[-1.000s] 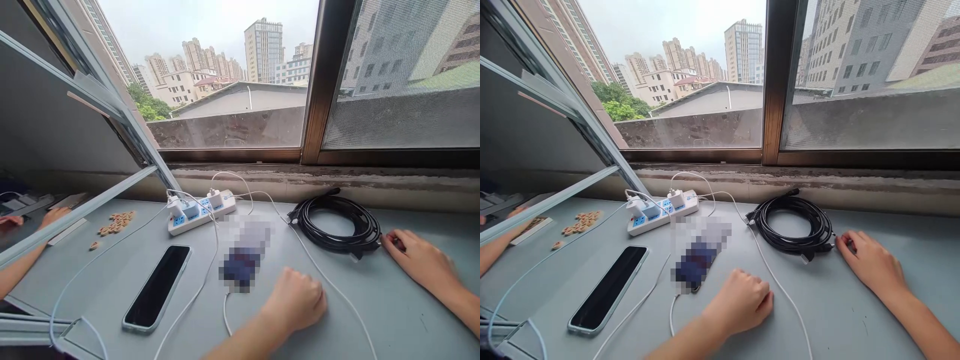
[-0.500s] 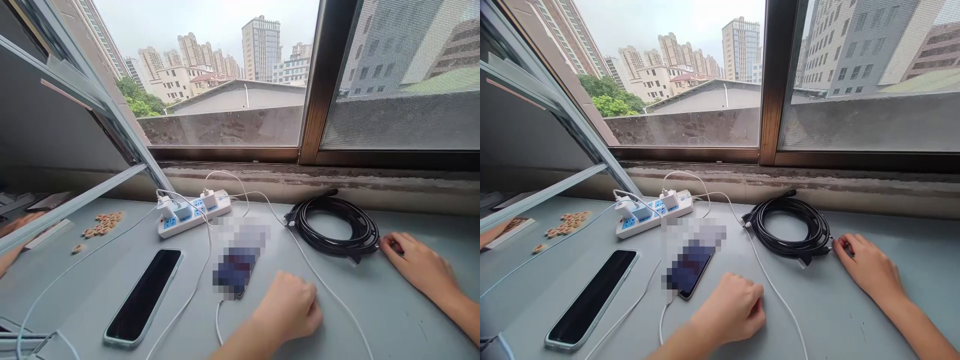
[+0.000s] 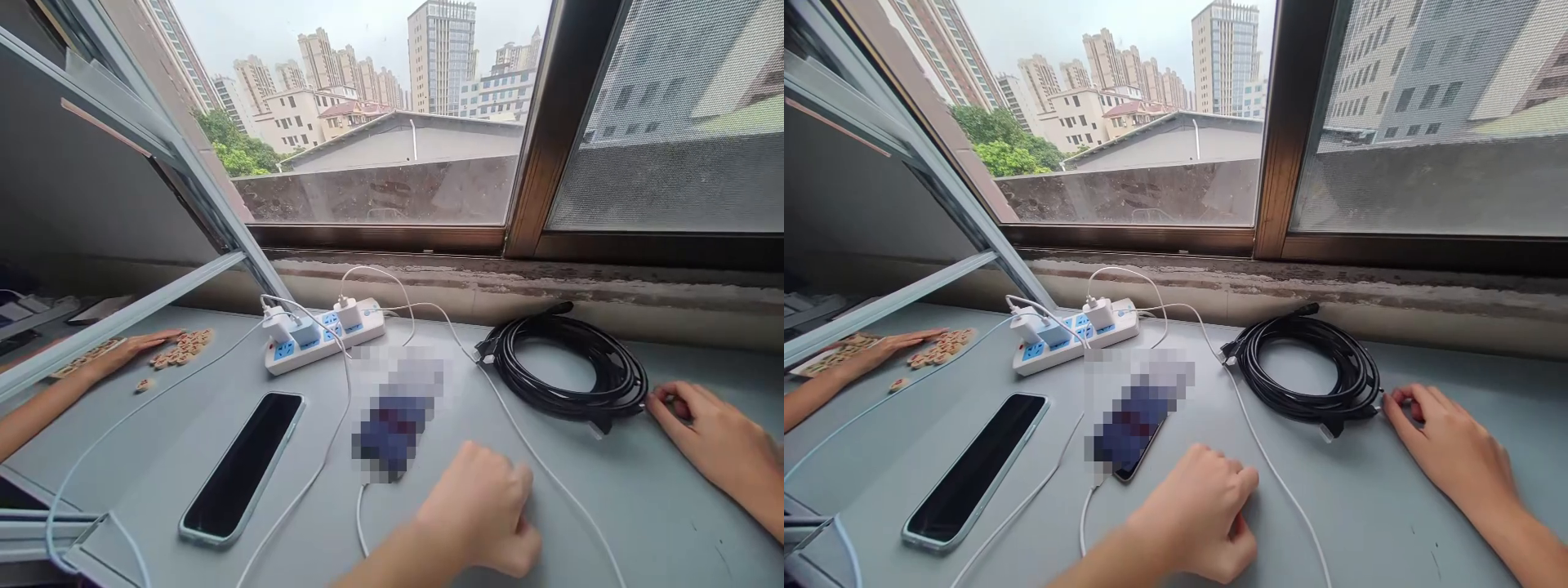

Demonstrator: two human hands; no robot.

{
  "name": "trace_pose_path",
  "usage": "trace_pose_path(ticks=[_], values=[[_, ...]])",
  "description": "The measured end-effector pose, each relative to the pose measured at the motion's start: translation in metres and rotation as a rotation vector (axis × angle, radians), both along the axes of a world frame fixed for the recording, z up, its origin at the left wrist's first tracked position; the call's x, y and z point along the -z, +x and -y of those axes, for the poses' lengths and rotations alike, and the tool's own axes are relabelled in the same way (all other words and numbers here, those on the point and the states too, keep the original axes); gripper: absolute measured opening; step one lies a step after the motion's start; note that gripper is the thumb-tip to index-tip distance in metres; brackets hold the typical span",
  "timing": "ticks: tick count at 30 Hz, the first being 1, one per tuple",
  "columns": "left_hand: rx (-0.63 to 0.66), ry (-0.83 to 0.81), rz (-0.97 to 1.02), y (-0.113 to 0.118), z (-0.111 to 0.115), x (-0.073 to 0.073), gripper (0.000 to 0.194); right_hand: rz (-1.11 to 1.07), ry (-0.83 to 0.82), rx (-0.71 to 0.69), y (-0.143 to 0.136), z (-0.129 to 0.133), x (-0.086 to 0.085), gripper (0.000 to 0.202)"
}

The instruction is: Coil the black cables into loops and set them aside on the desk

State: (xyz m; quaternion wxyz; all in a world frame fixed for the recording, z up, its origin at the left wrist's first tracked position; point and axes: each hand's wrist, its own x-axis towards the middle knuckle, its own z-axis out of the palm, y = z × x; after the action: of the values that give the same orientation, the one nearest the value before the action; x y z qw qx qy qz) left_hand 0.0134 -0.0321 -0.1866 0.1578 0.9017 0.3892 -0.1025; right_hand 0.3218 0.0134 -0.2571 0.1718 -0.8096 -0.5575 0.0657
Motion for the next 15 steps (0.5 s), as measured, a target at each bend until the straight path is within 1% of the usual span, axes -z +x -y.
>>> trace_pose_path(ticks=[6,11,15], values=[[0.019,-0.001,-0.005,-0.002,0.000,0.002,0.012,-0.047,0.021,-0.028,0.010,0.000,0.012,0.038],[0.023,0.012,-0.014,0.000,0.000,0.005,0.020,-0.041,-0.013,-0.007,0.020,0.001,0.023,0.035],[0.013,0.004,-0.027,0.003,0.000,0.006,0.025,0.001,0.003,-0.027,0.027,0.000,0.030,0.032]])
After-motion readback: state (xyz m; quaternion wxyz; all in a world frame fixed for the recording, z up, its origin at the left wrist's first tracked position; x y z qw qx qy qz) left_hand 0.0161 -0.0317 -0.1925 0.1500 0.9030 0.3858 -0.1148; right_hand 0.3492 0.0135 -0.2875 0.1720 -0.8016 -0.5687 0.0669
